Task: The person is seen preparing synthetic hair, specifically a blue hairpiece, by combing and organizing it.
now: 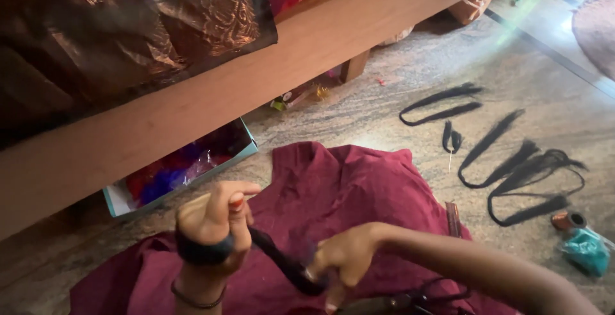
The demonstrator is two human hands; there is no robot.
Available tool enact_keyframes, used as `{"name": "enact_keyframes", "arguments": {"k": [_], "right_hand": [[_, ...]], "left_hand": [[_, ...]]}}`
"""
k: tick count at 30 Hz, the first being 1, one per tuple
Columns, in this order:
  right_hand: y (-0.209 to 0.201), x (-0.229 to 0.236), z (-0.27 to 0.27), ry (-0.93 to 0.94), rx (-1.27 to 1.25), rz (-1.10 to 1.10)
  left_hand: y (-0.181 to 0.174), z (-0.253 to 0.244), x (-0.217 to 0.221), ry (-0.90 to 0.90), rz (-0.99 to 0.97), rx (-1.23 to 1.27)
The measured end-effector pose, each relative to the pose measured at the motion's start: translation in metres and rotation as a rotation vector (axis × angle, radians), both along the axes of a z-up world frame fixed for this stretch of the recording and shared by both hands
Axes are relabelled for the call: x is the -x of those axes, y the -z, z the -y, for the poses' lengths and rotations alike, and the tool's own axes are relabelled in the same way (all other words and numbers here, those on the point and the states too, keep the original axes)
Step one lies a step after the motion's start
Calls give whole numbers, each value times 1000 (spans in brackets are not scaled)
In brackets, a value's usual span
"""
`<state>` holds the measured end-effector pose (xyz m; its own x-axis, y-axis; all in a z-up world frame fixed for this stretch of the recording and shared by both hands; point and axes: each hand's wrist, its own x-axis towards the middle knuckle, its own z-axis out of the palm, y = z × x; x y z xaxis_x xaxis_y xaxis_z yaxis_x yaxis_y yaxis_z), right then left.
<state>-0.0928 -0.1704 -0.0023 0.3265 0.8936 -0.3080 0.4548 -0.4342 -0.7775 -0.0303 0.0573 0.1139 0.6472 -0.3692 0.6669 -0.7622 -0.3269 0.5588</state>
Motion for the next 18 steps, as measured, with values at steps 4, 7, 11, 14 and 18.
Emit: {"name": "enact_keyframes", "arguments": {"k": [4, 7, 11, 14, 18], "right_hand": [[13, 7, -3, -3, -232, 116], [30, 8, 5, 8, -212, 285], [44, 12, 14, 76, -132, 173], [34, 22, 10, -14, 190, 53], [26, 29, 18, 95, -35, -20]], "left_hand": [[-6, 5, 0, 78, 26, -24], [-4, 5, -4, 92, 42, -46], [-3, 5, -9, 68, 51, -25], [-9, 8, -8, 67, 47, 2], [-3, 6, -11, 21, 22, -11]]}}
